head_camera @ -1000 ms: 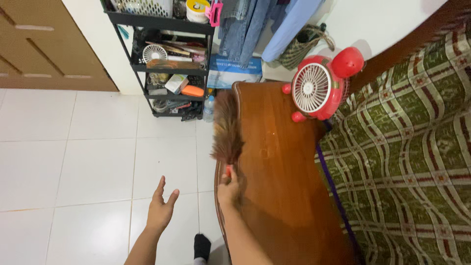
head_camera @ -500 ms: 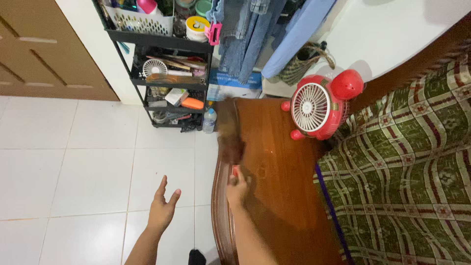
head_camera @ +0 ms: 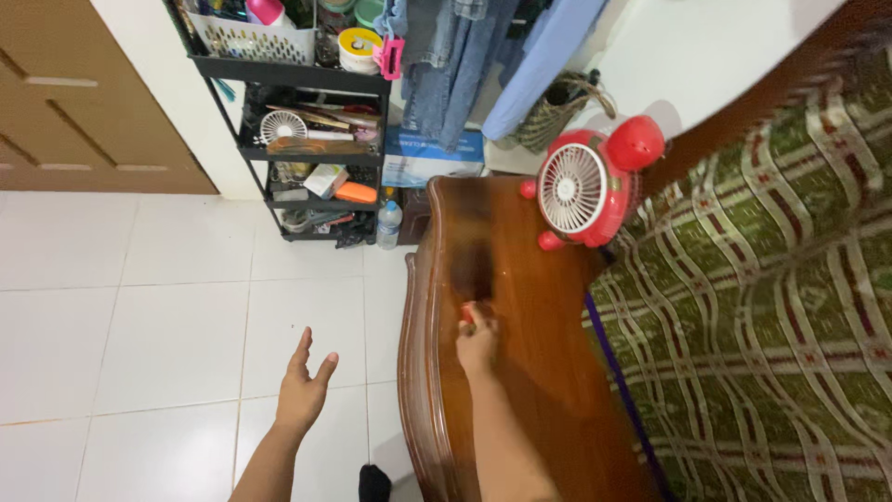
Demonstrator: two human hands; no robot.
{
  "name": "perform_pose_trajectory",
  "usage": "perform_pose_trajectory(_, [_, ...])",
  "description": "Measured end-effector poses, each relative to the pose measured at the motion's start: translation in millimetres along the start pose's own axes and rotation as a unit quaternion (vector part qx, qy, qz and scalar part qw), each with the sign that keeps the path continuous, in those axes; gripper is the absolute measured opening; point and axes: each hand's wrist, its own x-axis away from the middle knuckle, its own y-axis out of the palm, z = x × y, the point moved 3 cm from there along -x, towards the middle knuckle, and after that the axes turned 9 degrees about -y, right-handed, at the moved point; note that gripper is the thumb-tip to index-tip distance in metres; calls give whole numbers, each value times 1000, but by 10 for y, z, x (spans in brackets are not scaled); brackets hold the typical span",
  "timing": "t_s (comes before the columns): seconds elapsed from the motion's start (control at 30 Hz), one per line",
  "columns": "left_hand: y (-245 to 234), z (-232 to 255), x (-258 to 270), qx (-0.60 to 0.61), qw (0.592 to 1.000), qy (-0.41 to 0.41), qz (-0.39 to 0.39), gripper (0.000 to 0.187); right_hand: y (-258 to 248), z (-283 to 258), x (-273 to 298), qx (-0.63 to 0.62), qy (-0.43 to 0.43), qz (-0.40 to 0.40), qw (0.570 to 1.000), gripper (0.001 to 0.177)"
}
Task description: The person cleans a wooden dresser with a feather duster, then picks up a broom and dustpan to sweep the floor, specifically focusing on the gap between the bed and the wall.
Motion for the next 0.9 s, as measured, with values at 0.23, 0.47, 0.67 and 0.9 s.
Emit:
perform_pose_trajectory(0.23, [-59,-179,457,1,997,47,-53,85,-461,-313,1102,66,282,59,955,59])
perform_pose_trajectory(0.47, [-547,-754,1095,-23,995,71,-63,84,-735,-611,2221,59,203,66,975,47])
perform_pose_trajectory(0.67, [-1042,-1390,1601,-43,993,89,-68,84,-1117,-1026,3161,27,82,49,995,46])
perform_pose_trajectory(0.9, [-1217,-1869,2140,-46,988,111,-97,82,-1361,-1273,4268,123,123,93,980,44])
